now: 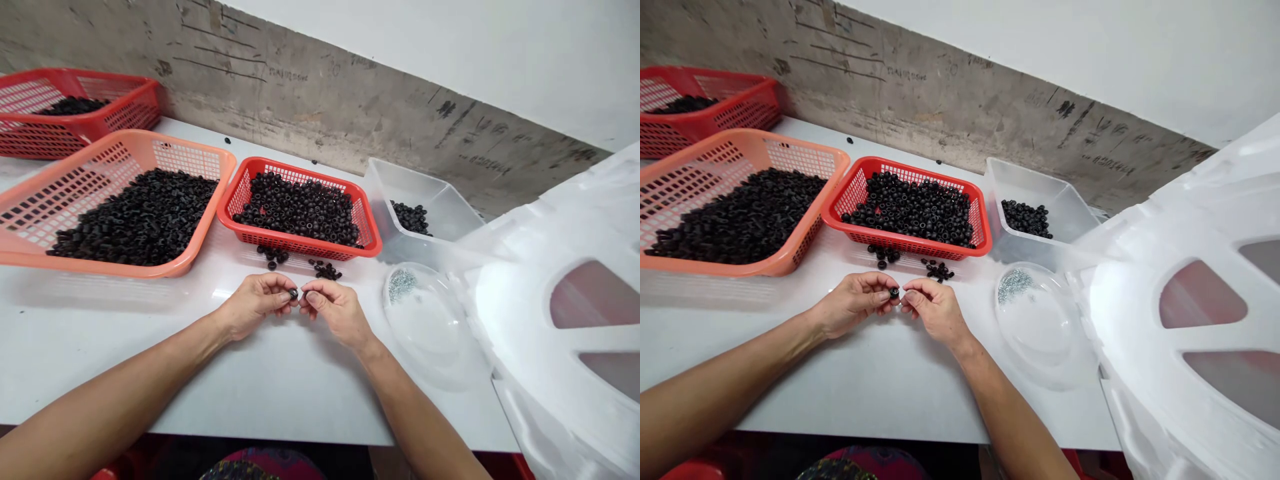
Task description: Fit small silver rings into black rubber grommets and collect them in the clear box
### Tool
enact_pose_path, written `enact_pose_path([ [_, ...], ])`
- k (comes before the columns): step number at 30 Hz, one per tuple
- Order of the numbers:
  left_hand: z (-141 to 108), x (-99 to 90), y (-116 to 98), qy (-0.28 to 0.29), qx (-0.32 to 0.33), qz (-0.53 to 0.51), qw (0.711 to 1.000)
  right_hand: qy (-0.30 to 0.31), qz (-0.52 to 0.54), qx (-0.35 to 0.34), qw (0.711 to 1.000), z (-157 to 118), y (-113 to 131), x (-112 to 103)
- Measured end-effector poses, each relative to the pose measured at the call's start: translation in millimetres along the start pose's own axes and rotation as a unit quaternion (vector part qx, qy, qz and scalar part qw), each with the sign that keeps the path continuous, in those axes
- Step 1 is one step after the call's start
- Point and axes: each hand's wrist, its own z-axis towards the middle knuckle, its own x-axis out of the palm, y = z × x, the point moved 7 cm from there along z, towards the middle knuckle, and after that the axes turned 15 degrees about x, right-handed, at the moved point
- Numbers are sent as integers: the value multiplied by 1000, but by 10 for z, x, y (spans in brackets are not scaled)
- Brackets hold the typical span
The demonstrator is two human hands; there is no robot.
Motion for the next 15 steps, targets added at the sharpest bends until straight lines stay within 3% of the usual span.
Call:
enact_pose_path([
  [6, 6, -20, 14, -1, 2, -10, 1000, 49, 61, 44, 996, 54, -116, -3],
  [15, 6, -36, 10, -15, -1, 23, 1000, 21, 64, 47, 997, 35, -61, -31],
])
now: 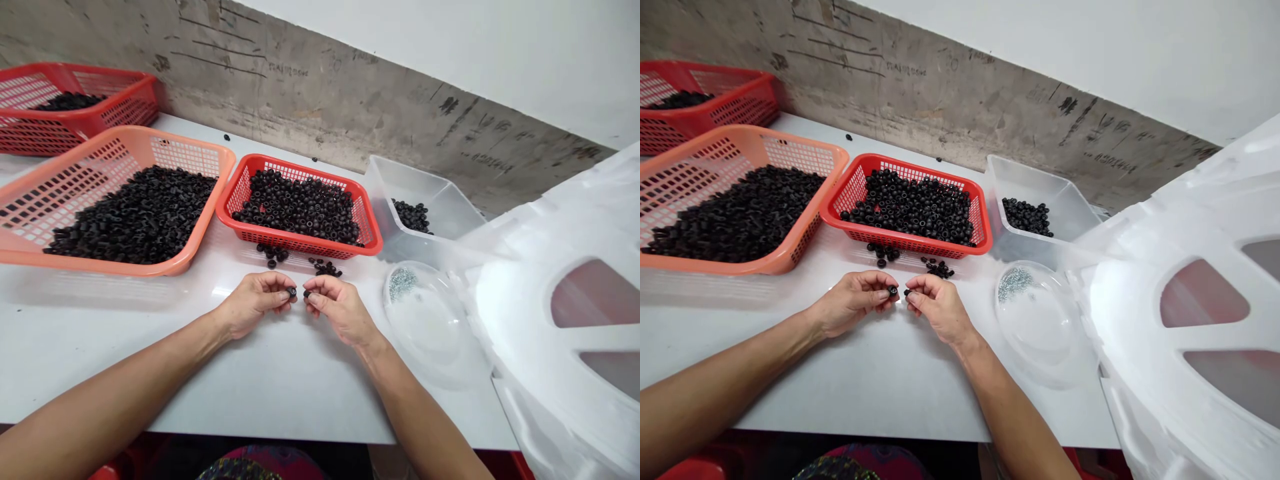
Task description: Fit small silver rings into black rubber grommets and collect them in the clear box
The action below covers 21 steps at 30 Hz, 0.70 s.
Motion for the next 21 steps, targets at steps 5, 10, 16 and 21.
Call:
enact_pose_path([
  [5, -9, 15, 16, 6, 1, 3, 1000, 6, -1, 7, 1000, -11, 11, 21],
  [10, -1, 5, 6, 7, 19, 28, 999, -32, -49, 4, 998, -62, 62, 25],
  [16, 2, -3, -6, 7, 30, 78, 997, -115, -166, -56, 978, -181, 191, 56],
  [21, -5, 5, -35, -2, 35, 116, 993, -146, -255, -131, 947, -224, 221, 98],
])
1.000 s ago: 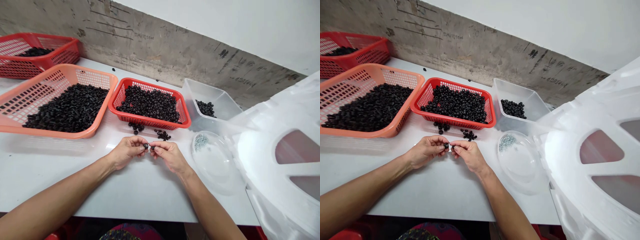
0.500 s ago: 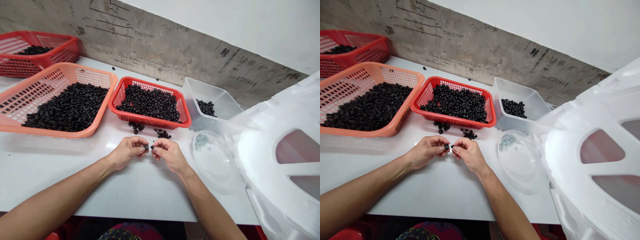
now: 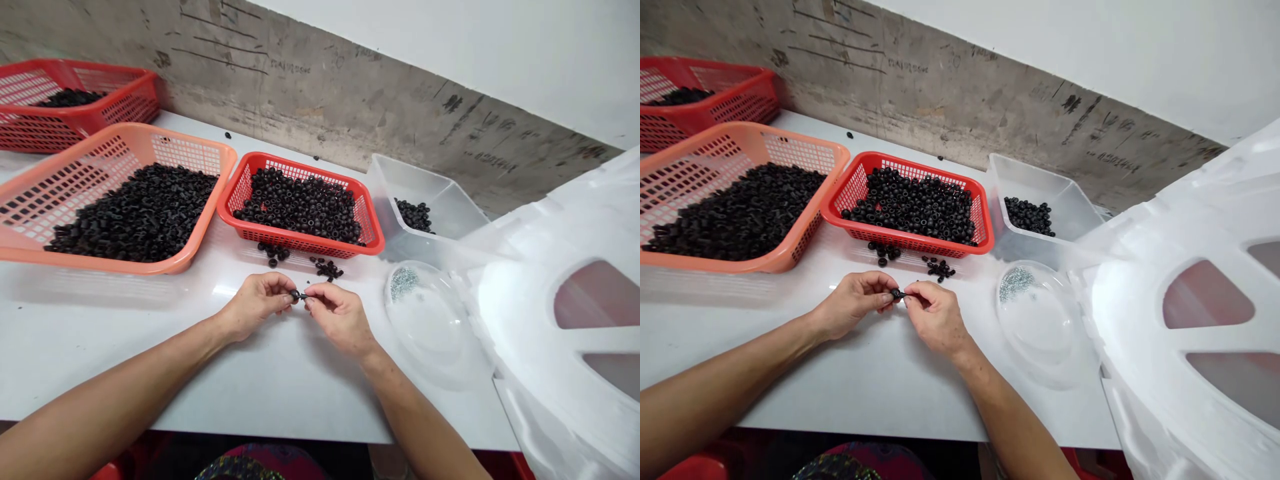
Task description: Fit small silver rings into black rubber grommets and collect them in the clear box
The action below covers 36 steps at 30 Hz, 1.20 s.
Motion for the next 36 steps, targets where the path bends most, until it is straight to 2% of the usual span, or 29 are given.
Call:
enact_pose_path([
  [8, -10, 3, -36, -2, 30, 71, 997, -37, -84, -49, 995, -24, 22, 13],
  [16, -20, 19, -48, 28, 80, 158, 984, -18, -127, -99, 987, -54, 112, 37],
  [21, -26, 14, -54, 21, 88, 191, 977, -16, -161, -150, 975, -89, 155, 67],
  [25, -39, 28, -72, 38, 107, 227, 967, 3, -151, -166, 974, -102, 163, 89],
  [28, -48, 47, -110, 54, 134, 243, 959, 19, -120, -131, 984, -67, 120, 75],
  [32, -56, 54, -134, 67, 144, 248, 956, 62, -50, -9, 997, 28, -49, 79],
  [36, -63, 60, -121, 78, 130, 253, 956, 98, 15, 85, 991, 83, -176, 125],
])
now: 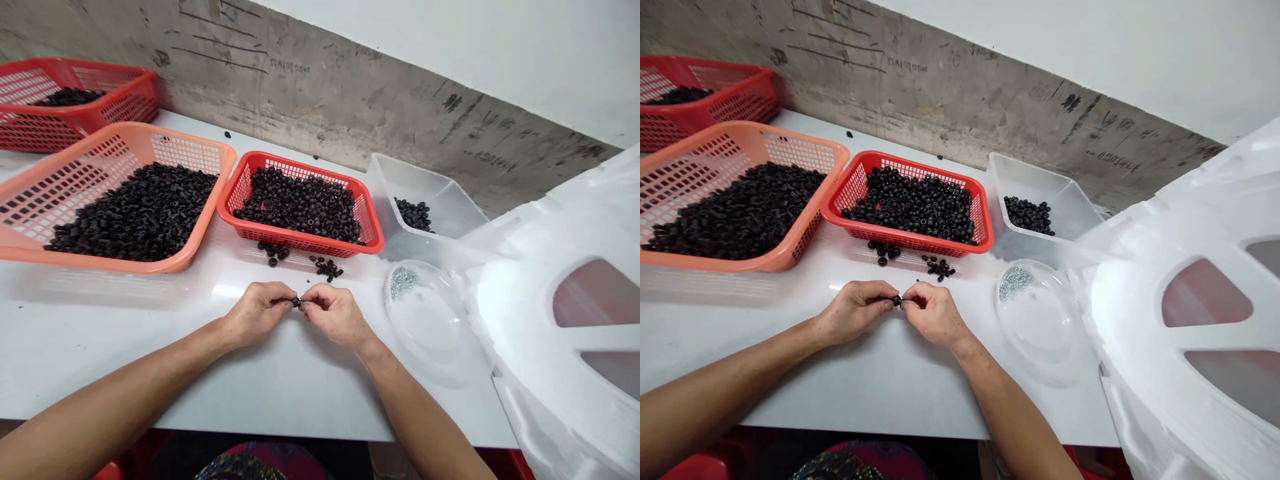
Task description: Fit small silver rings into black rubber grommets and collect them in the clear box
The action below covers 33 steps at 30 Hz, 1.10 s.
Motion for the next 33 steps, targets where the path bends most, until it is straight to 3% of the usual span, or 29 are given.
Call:
enact_pose_path([
  [5, -4, -13, -13, -5, -8, 20, 1000, 21, 51, 48, 997, 26, -29, 36],
  [9, -25, -18, 41, -13, -53, -7, 999, 29, 62, 50, 996, 27, -29, 68],
  [15, -61, 16, 107, -3, -99, 1, 995, -33, -58, -60, 996, -28, 50, 96],
  [22, -69, 11, 61, -23, -95, 23, 995, -75, -159, -148, 973, -110, 159, 160],
  [24, -73, 23, 57, -15, -95, 23, 995, -61, -132, -123, 982, -74, 137, 137],
  [27, -72, 52, 43, 0, -90, 9, 996, 11, -37, -32, 999, 20, 37, 104],
  [30, -54, 78, 8, 8, -70, -12, 997, 87, 86, 47, 991, 78, -44, 101],
  [33, -51, 92, 30, -3, -76, -40, 996, 97, 138, 61, 984, 98, -54, 85],
])
